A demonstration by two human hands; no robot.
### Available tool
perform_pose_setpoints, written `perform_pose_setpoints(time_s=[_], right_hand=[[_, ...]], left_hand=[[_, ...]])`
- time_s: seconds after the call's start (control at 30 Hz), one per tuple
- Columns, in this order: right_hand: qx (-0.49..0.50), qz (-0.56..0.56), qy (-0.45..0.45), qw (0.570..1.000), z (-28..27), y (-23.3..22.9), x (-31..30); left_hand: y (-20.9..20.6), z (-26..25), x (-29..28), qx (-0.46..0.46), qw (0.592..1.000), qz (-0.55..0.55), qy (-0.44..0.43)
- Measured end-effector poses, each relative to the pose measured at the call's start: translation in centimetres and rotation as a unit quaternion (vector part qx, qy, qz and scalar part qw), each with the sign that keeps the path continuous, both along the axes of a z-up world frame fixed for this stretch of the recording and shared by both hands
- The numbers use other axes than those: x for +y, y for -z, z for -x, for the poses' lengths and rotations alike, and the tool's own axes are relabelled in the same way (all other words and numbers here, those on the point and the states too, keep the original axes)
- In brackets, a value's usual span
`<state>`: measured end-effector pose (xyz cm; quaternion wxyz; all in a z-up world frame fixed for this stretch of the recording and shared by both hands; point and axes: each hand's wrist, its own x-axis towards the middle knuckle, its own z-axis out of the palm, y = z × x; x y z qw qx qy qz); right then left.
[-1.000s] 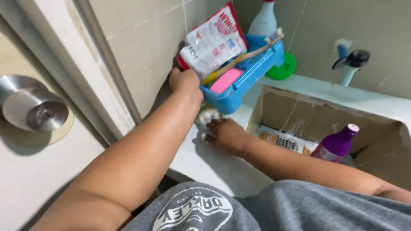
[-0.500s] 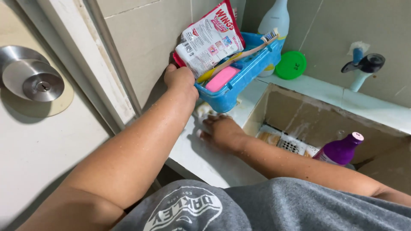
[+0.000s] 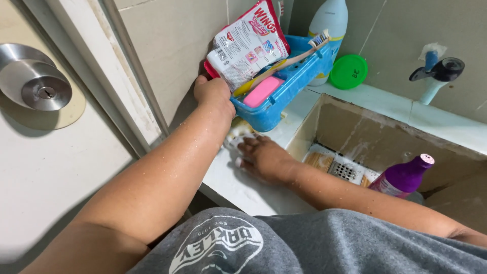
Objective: Cleaning a bathroom sink and the surrounding countertop area using a rag and cleaning products.
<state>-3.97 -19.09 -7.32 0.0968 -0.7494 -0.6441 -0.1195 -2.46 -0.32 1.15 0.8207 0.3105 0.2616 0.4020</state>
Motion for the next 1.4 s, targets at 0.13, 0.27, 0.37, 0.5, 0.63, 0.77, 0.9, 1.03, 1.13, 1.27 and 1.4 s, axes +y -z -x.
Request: perform_pose_setpoints(time_s=[0.13, 0.27, 0.37, 0.5, 0.63, 0.77, 0.9, 1.03, 1.13, 1.27, 1.4], right_hand=[[0.041, 0.052, 0.057, 0.996, -2.0, -1.4, -1.7], [0.095, 0.026, 0.235, 0.967, -0.5, -2.4, -1.6], [0.064, 0.038, 0.182, 0.981, 0.5, -0.3, -0.6], [0.041, -0.028, 0.02, 0.999, 0.7, 1.0, -0.9], [0.074, -0.038, 0.036, 0.996, 0.3, -2.1, -1.0], [0.172, 0.079, 0.268, 0.945, 2.4, -3.8, -0.2], [0.005, -0.03, 0.003, 1.0, 0.1, 2.0, 0.7], [0.03, -0.039, -0.078, 0.996, 1.0, 0.2, 0.5], [0.085, -0.01, -0.02, 0.996, -0.1, -1.9, 0.1], [0.106, 0.05, 0.237, 0.965, -0.8, -1.8, -2.0], [-0.006, -0.028, 0.226, 0.974, 2.1, -1.9, -4.1]], left_hand=[[0.0, 1.0, -0.1, -0.008, 1.0, -0.014, 0.002], [0.5, 0.7, 0.2, -0.002, 0.999, -0.041, 0.002], [0.4, 0.5, 0.3, -0.017, 0.999, -0.03, 0.012], [0.6, 0.3, 0.2, -0.008, 1.0, -0.016, 0.01], [0.5, 1.2, 0.0, -0.023, 0.999, 0.011, 0.019], [0.5, 1.6, -0.4, -0.01, 0.999, -0.037, 0.017], [0.1, 1.9, -0.8, -0.022, 0.999, -0.018, 0.035], [0.9, 1.2, -0.5, 0.001, 1.0, 0.02, 0.024], [1.0, 1.0, 0.0, -0.011, 1.0, -0.001, 0.022], [1.4, 1.9, 0.8, -0.016, 0.999, -0.026, 0.016], [1.0, 1.9, 0.6, -0.003, 1.0, -0.02, 0.009]])
